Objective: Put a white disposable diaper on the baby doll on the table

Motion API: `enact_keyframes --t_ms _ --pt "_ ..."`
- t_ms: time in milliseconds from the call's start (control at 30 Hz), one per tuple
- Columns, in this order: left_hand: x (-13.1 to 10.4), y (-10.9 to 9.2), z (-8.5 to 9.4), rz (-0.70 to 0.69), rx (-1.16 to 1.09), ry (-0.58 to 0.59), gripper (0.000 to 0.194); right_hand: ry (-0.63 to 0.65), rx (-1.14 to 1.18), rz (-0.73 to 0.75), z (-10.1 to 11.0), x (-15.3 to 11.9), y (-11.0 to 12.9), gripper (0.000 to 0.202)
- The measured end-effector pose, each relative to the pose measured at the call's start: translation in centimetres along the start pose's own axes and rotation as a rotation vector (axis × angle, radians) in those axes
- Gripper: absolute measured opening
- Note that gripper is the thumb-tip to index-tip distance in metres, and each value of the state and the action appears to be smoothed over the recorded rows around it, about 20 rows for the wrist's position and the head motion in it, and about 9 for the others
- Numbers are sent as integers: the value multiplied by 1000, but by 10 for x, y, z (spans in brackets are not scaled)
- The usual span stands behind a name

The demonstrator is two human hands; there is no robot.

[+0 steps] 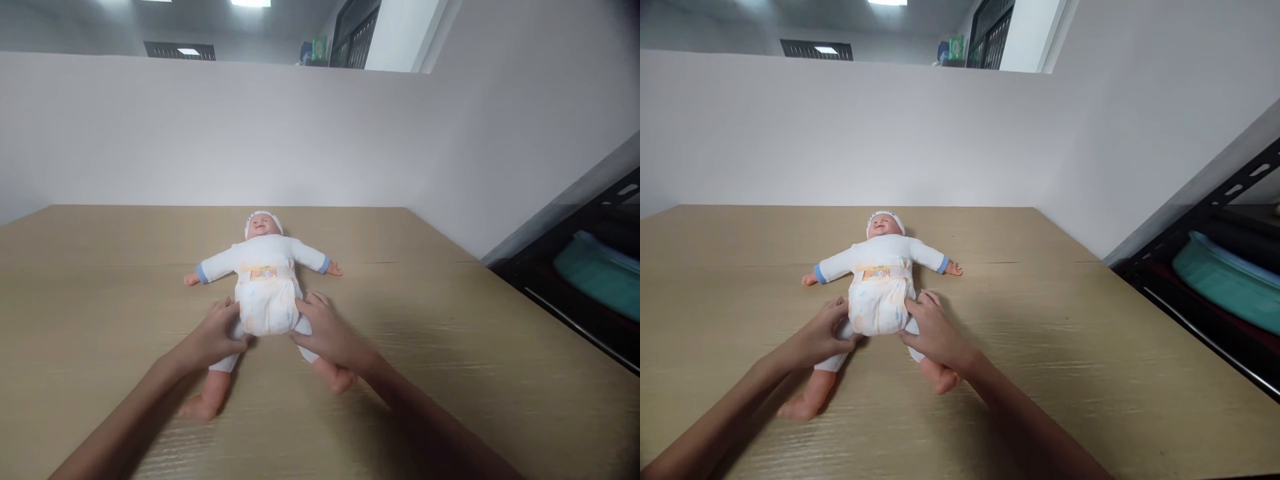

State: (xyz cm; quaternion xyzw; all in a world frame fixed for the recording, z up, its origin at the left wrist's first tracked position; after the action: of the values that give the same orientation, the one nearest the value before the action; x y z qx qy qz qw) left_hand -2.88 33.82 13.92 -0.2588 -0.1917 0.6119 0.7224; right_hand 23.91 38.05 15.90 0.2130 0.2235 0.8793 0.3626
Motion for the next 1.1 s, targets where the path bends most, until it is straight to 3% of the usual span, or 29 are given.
enact_keyframes --t_ms 433,700,933,1100 --pt "0 6 -3 -20 -65 33 34 25 56 16 -5 0 -16 21" --pt "-2 -1 0 4 -125 58 52 15 60 3 -5 -2 -15 29" --pt "-3 -3 1 -9 -135 50 50 40 60 1 -5 -1 -16 27" --pt "-2 -4 0 -7 -92 31 44 19 104 -16 0 -2 -7 36"
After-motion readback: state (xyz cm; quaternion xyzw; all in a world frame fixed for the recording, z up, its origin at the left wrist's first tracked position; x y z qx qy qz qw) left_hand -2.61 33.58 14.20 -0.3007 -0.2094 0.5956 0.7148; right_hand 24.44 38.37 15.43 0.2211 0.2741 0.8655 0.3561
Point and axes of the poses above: each hand's wrist, its own x-axis towards the middle knuckle, its own z-axis out of the back of the hand, y = z × x, the point moved 3 cm from there along x, towards the middle knuckle, and after that the axes turned 3 degrees about z, right-handed, at the moved point
